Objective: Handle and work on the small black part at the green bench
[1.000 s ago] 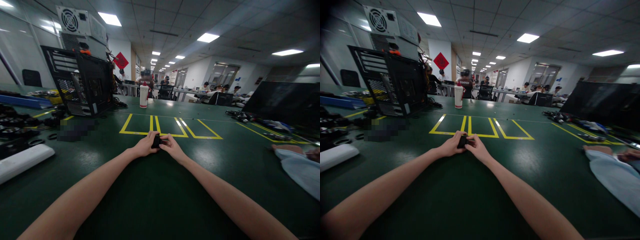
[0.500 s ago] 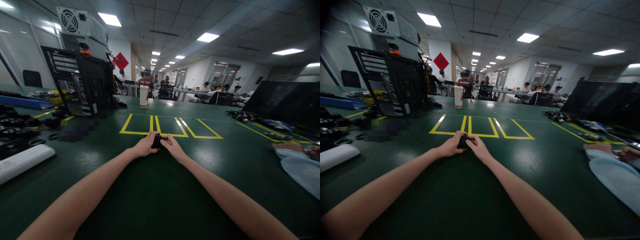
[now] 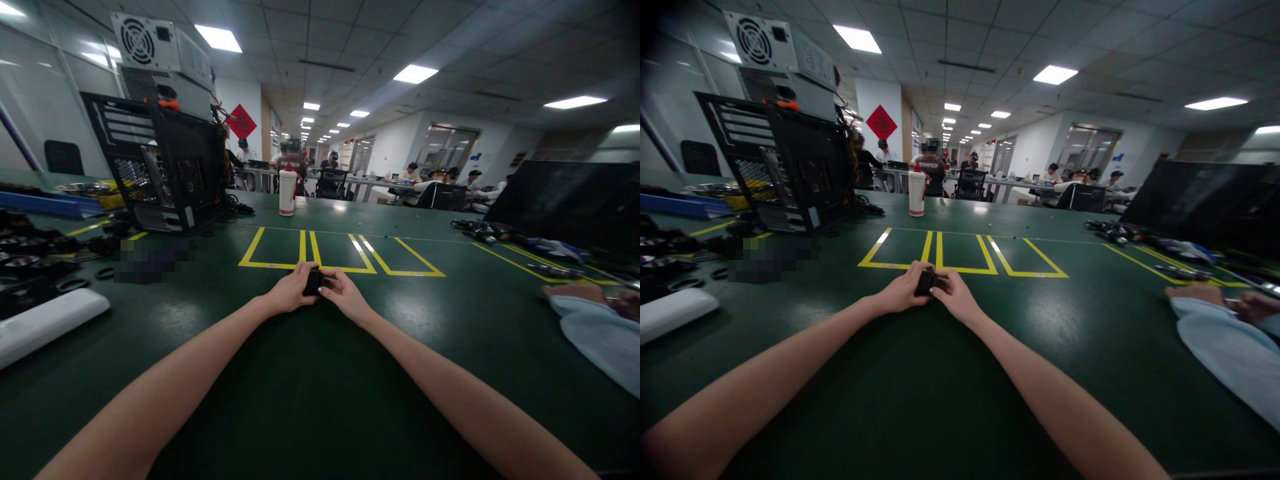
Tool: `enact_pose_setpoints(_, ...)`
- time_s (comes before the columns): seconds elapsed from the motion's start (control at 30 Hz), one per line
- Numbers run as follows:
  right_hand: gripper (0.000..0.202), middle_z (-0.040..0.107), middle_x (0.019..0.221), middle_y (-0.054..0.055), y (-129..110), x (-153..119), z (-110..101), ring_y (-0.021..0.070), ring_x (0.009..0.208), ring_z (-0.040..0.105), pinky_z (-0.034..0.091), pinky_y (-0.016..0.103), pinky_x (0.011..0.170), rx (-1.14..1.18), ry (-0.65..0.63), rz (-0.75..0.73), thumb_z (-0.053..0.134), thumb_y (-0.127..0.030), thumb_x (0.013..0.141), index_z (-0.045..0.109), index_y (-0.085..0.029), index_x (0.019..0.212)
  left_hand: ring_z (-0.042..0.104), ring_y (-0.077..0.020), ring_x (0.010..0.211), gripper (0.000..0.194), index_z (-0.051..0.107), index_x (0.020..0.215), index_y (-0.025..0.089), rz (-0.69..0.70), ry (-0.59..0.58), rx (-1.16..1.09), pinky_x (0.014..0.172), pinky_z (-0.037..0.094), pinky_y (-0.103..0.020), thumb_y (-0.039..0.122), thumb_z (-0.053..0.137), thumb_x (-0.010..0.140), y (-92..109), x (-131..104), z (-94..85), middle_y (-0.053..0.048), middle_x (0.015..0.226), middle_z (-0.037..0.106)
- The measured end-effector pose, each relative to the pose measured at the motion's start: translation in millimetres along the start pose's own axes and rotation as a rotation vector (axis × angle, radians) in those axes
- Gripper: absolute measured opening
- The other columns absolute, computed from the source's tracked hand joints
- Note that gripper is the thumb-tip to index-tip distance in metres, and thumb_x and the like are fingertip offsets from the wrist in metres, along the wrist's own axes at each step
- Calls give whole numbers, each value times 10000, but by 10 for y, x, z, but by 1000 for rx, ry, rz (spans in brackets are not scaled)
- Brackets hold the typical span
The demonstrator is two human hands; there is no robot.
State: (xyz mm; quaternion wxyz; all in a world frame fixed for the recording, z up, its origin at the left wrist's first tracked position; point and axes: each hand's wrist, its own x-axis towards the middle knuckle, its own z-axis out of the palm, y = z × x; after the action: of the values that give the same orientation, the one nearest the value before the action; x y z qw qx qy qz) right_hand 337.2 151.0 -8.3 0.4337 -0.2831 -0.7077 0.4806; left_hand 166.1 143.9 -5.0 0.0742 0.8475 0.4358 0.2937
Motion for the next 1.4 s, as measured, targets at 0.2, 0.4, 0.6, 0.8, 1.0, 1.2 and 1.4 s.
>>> enact_pose_setpoints(0.2,193,547,943,7,2,11,3,141,931,537,401,334,893,8,31,-41,561,-273,702,523,-209,879,486,-242,958,642,229,1182,213,7,2,3,774,445,-384,301,597,664,-13,-5,3,-83,1147,338)
enact_pose_setpoints(0.4,304,531,1038,30,16,20,-19,150,990,517,388,345,914,-9,41,3,557,-246,705,490,-214,1000,495,-235,941,634,230,1180,206,14,1,-4,757,451,-376,309,593,671,7,-10,-20,-85,1128,348)
enact_pose_setpoints(0.6,293,533,1018,15,-20,-9,-13,153,985,525,401,342,904,51,-24,4,590,-215,679,478,-218,950,501,-231,921,626,221,1182,208,19,5,9,745,453,-373,314,580,680,7,-14,-14,-88,1145,334)
enact_pose_setpoints(0.8,190,545,964,14,-27,-1,-13,138,925,542,409,327,882,21,25,-11,555,-251,714,516,-206,895,487,-236,938,638,221,1182,203,22,5,15,752,453,-372,320,588,674,-7,-6,-5,-85,1138,341)
enact_pose_setpoints(1.0,316,530,1036,33,13,16,-22,147,960,526,394,343,898,-2,26,9,551,-244,713,489,-210,1021,491,-231,927,635,227,1175,200,12,2,11,759,452,-376,320,592,670,-6,-6,-4,-81,1122,346)
enact_pose_setpoints(1.2,275,536,997,15,-13,-9,-6,154,990,515,395,348,907,44,-16,-18,592,-233,679,488,-214,933,492,-233,928,628,219,1181,199,27,7,21,752,454,-374,323,579,682,-16,-4,2,-85,1132,340)
enact_pose_setpoints(1.4,253,525,1018,22,22,13,-11,146,974,521,389,344,913,15,14,-23,558,-252,712,492,-211,954,491,-236,928,627,224,1175,194,25,8,28,744,460,-369,320,585,678,-9,-4,-7,-82,1121,346)
